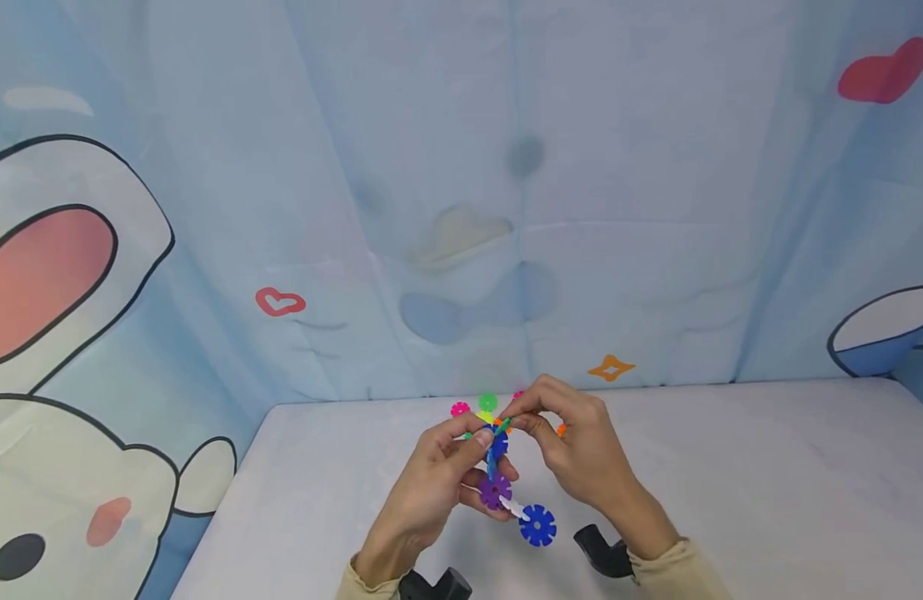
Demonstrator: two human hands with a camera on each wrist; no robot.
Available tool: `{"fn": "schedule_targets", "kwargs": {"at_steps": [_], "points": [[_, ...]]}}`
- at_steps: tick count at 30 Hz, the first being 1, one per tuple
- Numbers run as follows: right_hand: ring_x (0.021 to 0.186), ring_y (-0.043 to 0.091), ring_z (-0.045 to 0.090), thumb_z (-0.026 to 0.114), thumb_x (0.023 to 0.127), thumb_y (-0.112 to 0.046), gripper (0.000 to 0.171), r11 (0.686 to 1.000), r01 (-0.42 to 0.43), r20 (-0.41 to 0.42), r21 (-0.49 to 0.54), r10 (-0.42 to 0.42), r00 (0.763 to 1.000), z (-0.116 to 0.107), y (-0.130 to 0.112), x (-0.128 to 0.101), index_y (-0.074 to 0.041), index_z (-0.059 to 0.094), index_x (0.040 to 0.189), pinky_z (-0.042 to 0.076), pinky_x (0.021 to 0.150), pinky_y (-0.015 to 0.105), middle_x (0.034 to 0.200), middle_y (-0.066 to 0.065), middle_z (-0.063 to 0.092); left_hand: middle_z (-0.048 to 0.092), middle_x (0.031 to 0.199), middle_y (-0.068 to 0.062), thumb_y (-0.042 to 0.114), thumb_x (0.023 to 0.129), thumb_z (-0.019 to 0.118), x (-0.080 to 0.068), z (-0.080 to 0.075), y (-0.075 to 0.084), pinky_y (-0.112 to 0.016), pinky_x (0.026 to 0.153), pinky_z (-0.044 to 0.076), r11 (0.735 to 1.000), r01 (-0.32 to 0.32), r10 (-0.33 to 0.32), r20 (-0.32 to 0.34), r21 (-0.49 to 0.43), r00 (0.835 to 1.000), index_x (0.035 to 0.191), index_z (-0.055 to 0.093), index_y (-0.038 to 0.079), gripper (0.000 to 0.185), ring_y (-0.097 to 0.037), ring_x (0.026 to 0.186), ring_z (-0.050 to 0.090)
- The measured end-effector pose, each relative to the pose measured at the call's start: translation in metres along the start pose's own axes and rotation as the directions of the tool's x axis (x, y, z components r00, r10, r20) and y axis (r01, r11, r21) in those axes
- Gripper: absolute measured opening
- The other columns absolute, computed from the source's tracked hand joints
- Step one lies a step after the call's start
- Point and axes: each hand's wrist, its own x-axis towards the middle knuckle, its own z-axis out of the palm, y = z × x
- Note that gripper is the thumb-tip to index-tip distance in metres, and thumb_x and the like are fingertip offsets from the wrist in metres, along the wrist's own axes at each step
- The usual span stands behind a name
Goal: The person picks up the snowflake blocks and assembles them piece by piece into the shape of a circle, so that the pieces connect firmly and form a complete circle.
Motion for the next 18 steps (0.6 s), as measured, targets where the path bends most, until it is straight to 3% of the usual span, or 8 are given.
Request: {"fn": "schedule_targets", "kwargs": {"at_steps": [3,6,10,12,16,18], "points": [[0.087,0.002,0.067,0.075,0.086,0.018,0.039,1.000,-0.020,0.049,-0.024,0.021,0.999,-0.006,0.004,0.000,-0.017,0.077,0.103,0.055,0.076,0.014,0.096,-0.012,0.072,0.074,0.082,-0.010,0.019,0.112,0.053,0.001,0.003,-0.002,-0.049,0.066,0.067,1.000,0.008,-0.008,-0.007,-0.006,1.000,0.103,0.061,0.002,0.020,-0.018,0.063,0.076],[0.091,0.004,0.070,0.073,0.093,0.010,0.040,0.998,-0.064,0.111,-0.028,0.066,0.992,-0.011,0.013,0.000,-0.013,0.075,0.124,0.060,0.084,0.015,0.109,-0.008,0.073,0.074,0.083,-0.010,0.017,0.112,0.050,0.003,0.006,-0.003,-0.050,0.068,0.067,0.999,0.030,-0.030,-0.024,-0.017,0.999,0.097,0.056,0.006,0.020,-0.029,0.070,0.079],[0.097,0.015,0.074,0.070,0.101,-0.005,0.049,0.973,-0.188,0.190,-0.137,0.212,0.959,-0.016,0.035,-0.007,-0.011,0.060,0.148,0.065,0.086,0.031,0.124,0.004,0.072,0.076,0.089,-0.016,0.014,0.112,0.047,0.006,0.007,-0.005,-0.050,0.069,0.067,0.998,0.051,-0.053,-0.092,-0.027,0.994,0.099,0.056,0.005,0.018,-0.048,0.081,0.078],[0.106,0.027,0.073,0.071,0.102,-0.014,0.054,0.926,-0.259,0.237,-0.276,0.327,0.915,-0.016,0.051,-0.014,-0.010,0.054,0.153,0.065,0.089,0.044,0.131,0.013,0.069,0.077,0.092,-0.020,0.013,0.112,0.047,0.007,0.006,-0.005,-0.050,0.070,0.067,0.998,0.055,-0.058,-0.131,-0.025,0.990,0.102,0.056,0.003,0.017,-0.051,0.083,0.077],[0.123,0.049,0.060,0.075,0.100,-0.022,0.061,0.817,-0.311,0.346,-0.485,0.506,0.790,-0.010,0.086,-0.035,-0.007,0.052,0.154,0.055,0.099,0.070,0.143,0.029,0.058,0.078,0.097,-0.025,0.013,0.111,0.047,0.008,0.004,-0.003,-0.050,0.072,0.067,0.998,0.054,-0.059,-0.166,-0.031,0.984,0.105,0.055,0.001,0.016,-0.051,0.084,0.078],[0.129,0.055,0.053,0.076,0.098,-0.022,0.061,0.799,-0.295,0.389,-0.524,0.533,0.751,-0.006,0.096,-0.042,-0.008,0.055,0.153,0.049,0.102,0.076,0.151,0.030,0.053,0.078,0.098,-0.025,0.013,0.111,0.047,0.008,0.003,-0.003,-0.050,0.072,0.067,0.998,0.051,-0.056,-0.166,-0.035,0.985,0.105,0.055,0.001,0.016,-0.050,0.084,0.078]]}}
